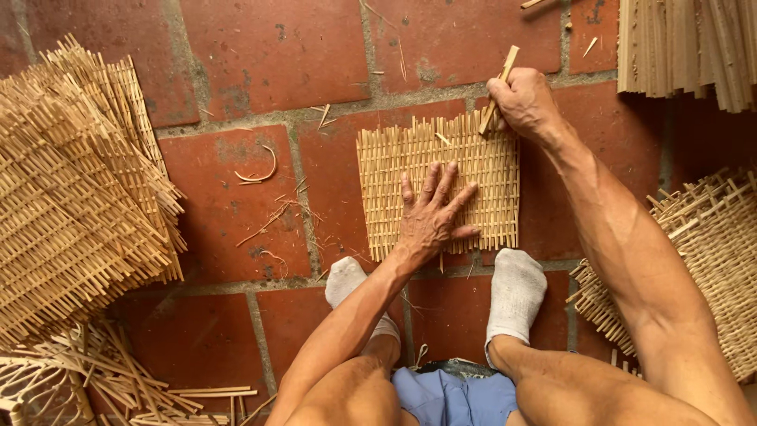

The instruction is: The person sits on a tiled floor and weaves thin bamboo strips into small rectangular mats. They repeatedly tap the woven sections with a wooden stick to compact them, then stack the finished mats to the left.

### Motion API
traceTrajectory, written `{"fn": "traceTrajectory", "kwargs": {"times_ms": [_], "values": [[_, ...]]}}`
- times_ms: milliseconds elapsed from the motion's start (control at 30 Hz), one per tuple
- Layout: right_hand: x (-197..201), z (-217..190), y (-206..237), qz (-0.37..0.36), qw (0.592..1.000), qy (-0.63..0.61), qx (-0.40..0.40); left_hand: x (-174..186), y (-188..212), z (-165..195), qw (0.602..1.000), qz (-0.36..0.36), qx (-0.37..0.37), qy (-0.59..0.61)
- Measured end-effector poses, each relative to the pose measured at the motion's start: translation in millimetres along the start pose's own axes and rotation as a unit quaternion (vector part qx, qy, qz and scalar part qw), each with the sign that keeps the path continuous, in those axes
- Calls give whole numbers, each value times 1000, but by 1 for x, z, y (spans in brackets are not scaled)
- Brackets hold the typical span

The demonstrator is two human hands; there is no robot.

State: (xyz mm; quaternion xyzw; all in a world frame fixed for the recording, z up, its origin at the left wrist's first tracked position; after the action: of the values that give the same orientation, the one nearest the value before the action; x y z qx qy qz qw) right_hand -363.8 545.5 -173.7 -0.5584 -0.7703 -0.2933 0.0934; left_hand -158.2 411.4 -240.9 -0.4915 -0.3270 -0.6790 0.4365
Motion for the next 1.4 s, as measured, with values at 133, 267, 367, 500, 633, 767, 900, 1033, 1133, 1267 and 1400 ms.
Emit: {"fn": "traceTrajectory", "kwargs": {"times_ms": [133,267,367,500,633,767,900,1033,1133,1267,1400], "values": [[33,5,5,49,997,-31,48,2,0,2,999,-1,6,52],[51,49,53,46,993,-38,-98,31,21,-35,951,79,115,276],[25,91,105,22,978,24,-208,58,71,-93,901,139,296,287],[-16,112,132,21,975,-77,-207,49,112,-112,772,133,473,404],[-18,87,139,-13,981,-184,-67,48,108,-117,716,202,423,518],[45,72,211,49,965,-257,-3,49,116,-122,659,212,373,618],[139,87,341,196,898,-394,16,44,137,-116,676,210,347,616],[218,150,468,349,838,-419,-21,36,151,-114,684,206,317,623],[245,218,521,402,832,-371,-91,39,154,-115,681,211,304,631],[243,285,556,354,849,-25,-393,57,165,-111,688,193,321,622],[236,232,562,428,777,347,-304,123,199,-113,714,263,344,550]]}}
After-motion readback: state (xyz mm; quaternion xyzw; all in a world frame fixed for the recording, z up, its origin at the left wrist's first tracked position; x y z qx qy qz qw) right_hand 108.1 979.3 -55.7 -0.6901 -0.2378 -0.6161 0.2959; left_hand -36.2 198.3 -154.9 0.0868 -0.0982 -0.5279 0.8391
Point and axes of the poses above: each hand's wrist, its own y-axis away from the middle knuckle, its own x-axis out of the back of the hand, z = x × y, the point moved 6 cm from there along -y, towards the middle knuckle
